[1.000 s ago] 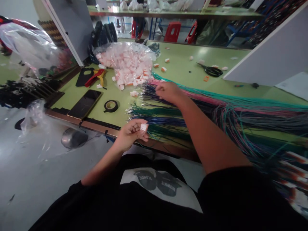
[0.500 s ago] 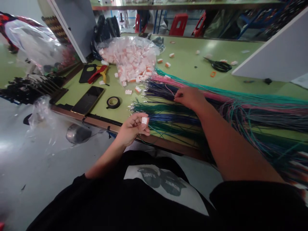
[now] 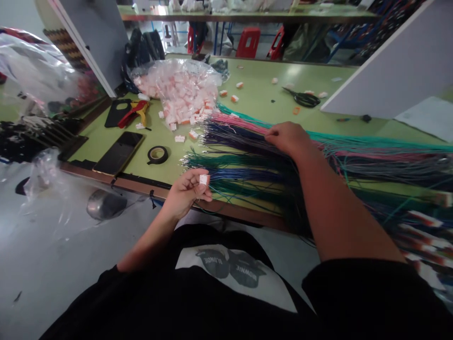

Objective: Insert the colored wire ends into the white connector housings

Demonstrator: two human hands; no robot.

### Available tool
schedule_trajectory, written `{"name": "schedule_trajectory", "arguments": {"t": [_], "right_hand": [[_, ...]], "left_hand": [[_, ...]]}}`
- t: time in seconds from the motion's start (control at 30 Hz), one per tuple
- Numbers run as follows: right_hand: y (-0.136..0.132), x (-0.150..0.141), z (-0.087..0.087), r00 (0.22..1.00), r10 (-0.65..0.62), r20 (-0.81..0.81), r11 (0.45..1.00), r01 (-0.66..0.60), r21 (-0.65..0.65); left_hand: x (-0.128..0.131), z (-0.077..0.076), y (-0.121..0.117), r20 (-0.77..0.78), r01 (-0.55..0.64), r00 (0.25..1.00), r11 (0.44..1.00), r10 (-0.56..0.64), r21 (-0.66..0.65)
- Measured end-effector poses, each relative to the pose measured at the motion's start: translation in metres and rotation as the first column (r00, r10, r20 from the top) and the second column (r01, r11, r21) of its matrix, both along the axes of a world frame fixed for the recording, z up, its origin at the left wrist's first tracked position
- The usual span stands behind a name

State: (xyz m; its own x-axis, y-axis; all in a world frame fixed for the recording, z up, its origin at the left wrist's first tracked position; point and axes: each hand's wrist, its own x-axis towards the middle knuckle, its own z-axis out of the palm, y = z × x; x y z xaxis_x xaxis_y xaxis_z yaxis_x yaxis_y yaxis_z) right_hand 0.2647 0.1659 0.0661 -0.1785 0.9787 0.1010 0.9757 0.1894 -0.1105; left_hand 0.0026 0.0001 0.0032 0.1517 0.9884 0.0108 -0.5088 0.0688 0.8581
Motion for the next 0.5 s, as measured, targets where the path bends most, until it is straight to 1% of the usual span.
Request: {"name": "schedule_trajectory", "arguments": {"t": [0.07,0.1,0.2,0.3,0.43,0.5], "right_hand": [[-0.003,-0.003,0.002,0.983,-0.083,0.161,0.994,0.093,-0.056],[-0.005,-0.007,0.004,0.972,-0.09,0.219,0.989,0.113,-0.095],[-0.014,-0.021,0.006,0.942,-0.021,0.336,0.982,0.084,-0.172],[-0.02,-0.029,0.006,0.923,0.006,0.386,0.981,0.07,-0.183],[-0.024,-0.03,0.007,0.917,0.018,0.399,0.982,0.058,-0.179],[-0.026,-0.029,0.009,0.908,0.048,0.417,0.98,0.037,-0.195]], "left_hand": [[0.0,0.0,0.0,-0.006,-0.009,1.0,1.0,0.009,-0.011],[0.0,-0.001,-0.001,-0.008,-0.014,1.0,1.0,0.014,-0.016],[0.0,-0.002,-0.001,-0.004,-0.028,1.0,1.0,0.028,-0.013],[0.0,-0.002,-0.001,0.004,-0.024,1.0,1.0,0.024,0.003],[0.0,-0.003,-0.001,-0.004,-0.015,1.0,1.0,0.015,0.01],[0.0,-0.003,-0.001,-0.015,-0.012,1.0,1.0,0.012,0.01]]}}
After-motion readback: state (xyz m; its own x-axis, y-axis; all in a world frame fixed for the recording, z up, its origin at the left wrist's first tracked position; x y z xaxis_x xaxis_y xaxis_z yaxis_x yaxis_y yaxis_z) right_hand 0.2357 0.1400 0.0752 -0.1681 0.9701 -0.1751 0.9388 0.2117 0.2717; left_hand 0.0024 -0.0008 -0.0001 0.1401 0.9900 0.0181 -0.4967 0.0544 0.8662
